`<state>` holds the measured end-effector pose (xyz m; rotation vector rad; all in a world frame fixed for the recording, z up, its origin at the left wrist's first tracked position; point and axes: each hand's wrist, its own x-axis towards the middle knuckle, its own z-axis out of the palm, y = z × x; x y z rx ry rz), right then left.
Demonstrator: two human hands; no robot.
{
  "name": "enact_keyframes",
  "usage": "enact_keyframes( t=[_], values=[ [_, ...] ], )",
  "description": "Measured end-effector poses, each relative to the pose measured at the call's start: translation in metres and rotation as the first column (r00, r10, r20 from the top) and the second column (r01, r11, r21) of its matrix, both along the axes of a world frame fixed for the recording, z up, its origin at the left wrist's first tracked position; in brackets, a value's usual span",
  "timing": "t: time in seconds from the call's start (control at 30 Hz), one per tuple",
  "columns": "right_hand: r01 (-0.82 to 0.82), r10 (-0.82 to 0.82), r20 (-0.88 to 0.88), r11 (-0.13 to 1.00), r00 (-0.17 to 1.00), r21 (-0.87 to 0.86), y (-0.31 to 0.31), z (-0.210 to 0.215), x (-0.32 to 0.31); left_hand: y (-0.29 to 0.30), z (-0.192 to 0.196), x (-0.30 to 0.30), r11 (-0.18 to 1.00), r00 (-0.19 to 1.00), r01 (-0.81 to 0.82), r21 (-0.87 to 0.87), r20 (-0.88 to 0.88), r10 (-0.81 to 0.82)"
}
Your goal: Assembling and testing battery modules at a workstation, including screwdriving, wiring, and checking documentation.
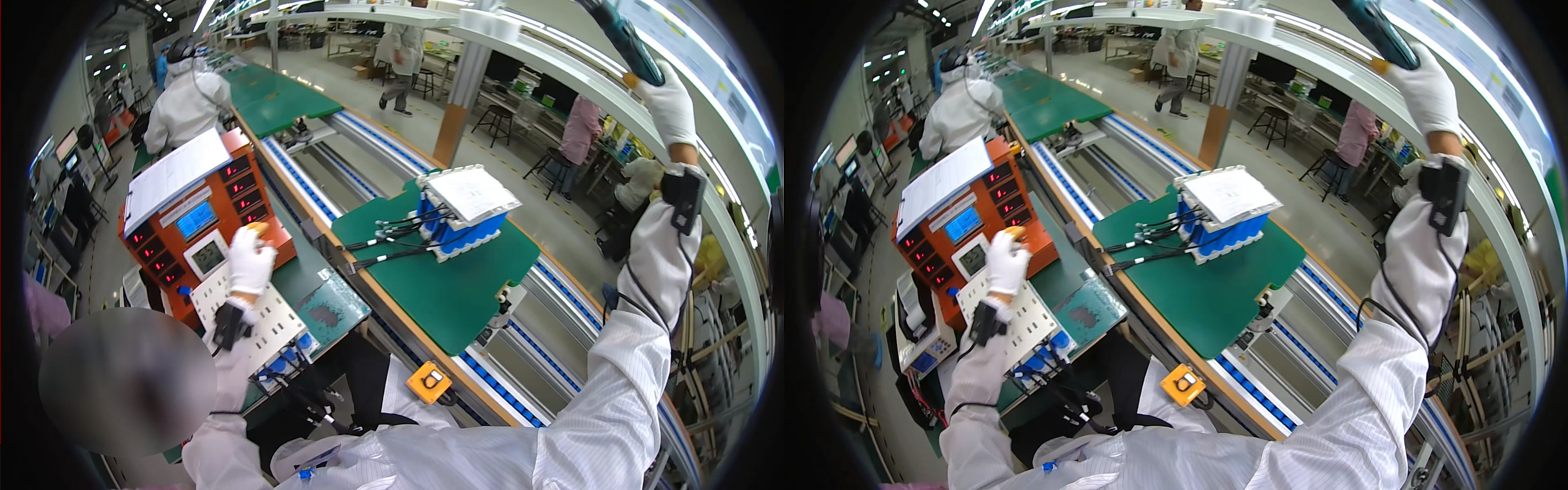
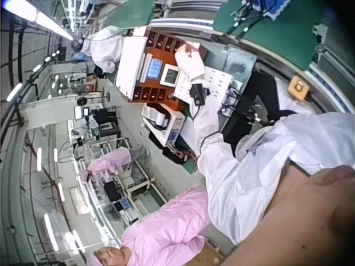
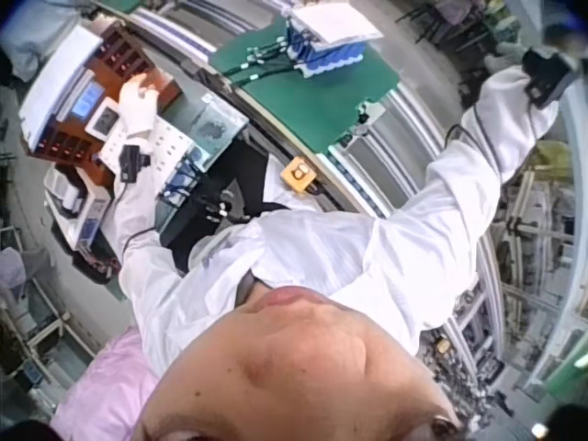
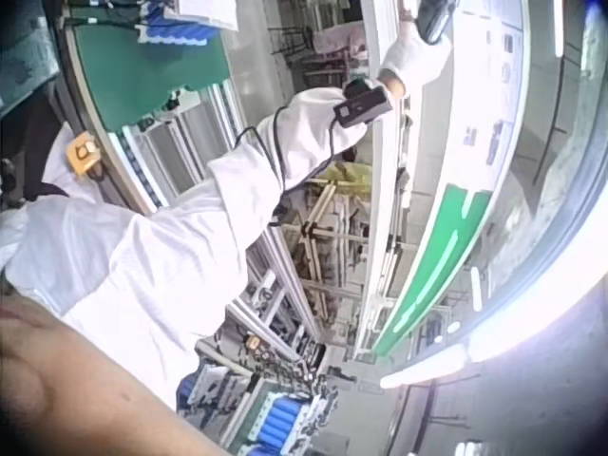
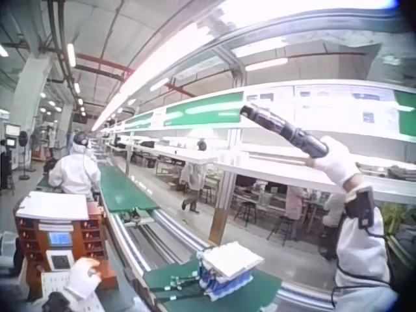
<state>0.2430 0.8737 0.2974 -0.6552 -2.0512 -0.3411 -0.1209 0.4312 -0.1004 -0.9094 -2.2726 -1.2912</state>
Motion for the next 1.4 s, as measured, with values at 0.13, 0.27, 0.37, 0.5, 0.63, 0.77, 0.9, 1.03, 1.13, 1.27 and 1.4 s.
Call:
enact_keyframes(
  t=[0.13,0.27,0.37,0.5,0.63,0.77,0.9,1.03,1.13,1.27,1.4],
  values=[
    [0.046,-0.037,0.064,0.988,0.997,-0.147,0.098,0.009,0.105,-0.043,0.054,0.023,0.992,0.987,-0.070,-0.104,-0.155,0.053],
    [0.310,-0.282,0.185,0.939,0.941,-0.149,0.128,-0.002,0.142,-0.116,0.072,0.008,0.964,0.967,-0.227,-0.137,-0.150,0.207],
    [0.355,-0.288,0.268,0.902,0.919,-0.246,0.138,-0.014,0.140,-0.179,0.084,-0.007,0.912,0.916,-0.373,-0.171,-0.225,0.332],
    [0.158,-0.096,0.388,0.979,0.916,-0.130,0.192,-0.003,0.158,-0.248,0.088,-0.034,0.824,0.854,-0.508,-0.250,-0.267,0.445],
    [0.134,-0.177,0.197,0.968,0.964,0.211,0.177,-0.023,0.134,-0.307,0.095,-0.058,0.763,0.785,-0.584,-0.277,-0.434,0.443],
    [-0.157,0.147,0.168,0.987,0.975,0.045,0.052,-0.086,0.046,-0.325,0.091,-0.069,0.695,0.777,-0.628,-0.351,-0.220,0.590],
    [-0.516,0.591,0.356,0.806,0.724,-0.288,-0.070,-0.180,-0.056,-0.362,0.056,-0.129,0.623,0.728,-0.623,-0.473,-0.059,0.684],
    [-0.660,0.690,0.521,0.695,0.502,-0.285,-0.165,-0.249,-0.151,-0.410,0.015,-0.183,0.648,0.682,-0.563,-0.512,0.156,0.715],
    [-0.642,0.760,0.540,0.623,0.361,-0.447,-0.220,-0.278,-0.215,-0.434,-0.029,-0.216,0.769,0.587,-0.628,-0.115,0.580,0.566],
    [-0.738,0.848,0.493,0.457,0.193,-0.496,-0.274,-0.296,-0.281,-0.409,-0.028,-0.235,0.834,0.666,-0.540,0.114,0.664,0.340],
    [-0.825,0.925,0.379,0.231,0.022,-0.517,-0.349,-0.302,-0.338,-0.390,0.004,-0.199,0.829,0.715,-0.458,0.320,0.687,0.130]
  ],
)
